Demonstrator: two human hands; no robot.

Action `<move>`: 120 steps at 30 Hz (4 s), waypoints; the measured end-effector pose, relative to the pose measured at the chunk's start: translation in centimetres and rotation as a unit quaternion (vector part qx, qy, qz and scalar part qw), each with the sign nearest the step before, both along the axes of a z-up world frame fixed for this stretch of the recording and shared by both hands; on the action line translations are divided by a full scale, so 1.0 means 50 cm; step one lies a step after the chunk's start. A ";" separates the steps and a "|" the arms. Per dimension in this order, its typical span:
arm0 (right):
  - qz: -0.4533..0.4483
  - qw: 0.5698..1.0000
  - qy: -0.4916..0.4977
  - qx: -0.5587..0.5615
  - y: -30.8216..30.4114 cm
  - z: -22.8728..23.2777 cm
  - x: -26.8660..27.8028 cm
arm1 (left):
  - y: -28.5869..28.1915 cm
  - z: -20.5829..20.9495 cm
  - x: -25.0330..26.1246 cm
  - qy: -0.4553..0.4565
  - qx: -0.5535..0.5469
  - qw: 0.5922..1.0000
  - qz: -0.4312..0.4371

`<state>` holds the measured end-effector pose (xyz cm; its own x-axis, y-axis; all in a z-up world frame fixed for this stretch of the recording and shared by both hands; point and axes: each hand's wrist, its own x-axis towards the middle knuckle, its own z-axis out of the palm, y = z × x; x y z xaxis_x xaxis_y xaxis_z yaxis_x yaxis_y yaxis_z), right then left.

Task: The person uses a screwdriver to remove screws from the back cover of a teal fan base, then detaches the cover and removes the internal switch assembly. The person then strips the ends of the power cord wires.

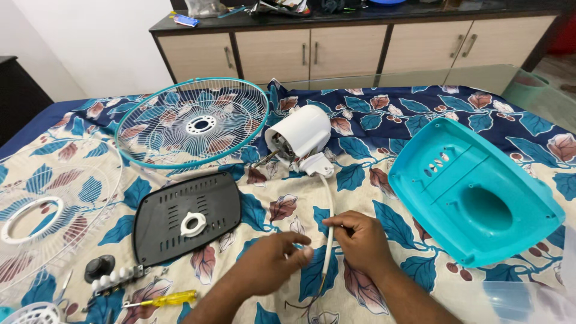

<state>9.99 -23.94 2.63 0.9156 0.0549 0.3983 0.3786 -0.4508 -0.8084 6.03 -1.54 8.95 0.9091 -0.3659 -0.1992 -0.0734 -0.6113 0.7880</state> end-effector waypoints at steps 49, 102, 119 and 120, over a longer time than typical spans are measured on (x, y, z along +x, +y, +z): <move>0.161 0.951 -0.124 -0.233 0.258 0.056 -0.132 | 0.462 -0.147 -0.338 -0.266 0.111 0.788 0.545; 0.281 0.898 -0.041 -0.336 0.009 -0.033 -0.195 | 0.235 -0.223 -0.193 -0.297 0.134 0.935 0.142; 0.338 0.874 -0.092 -0.337 0.144 0.024 -0.180 | 0.388 -0.194 -0.280 -0.338 0.128 0.894 0.266; 0.342 0.871 -0.108 -0.336 0.163 0.027 -0.181 | 0.412 -0.186 -0.291 -0.342 0.146 0.883 0.287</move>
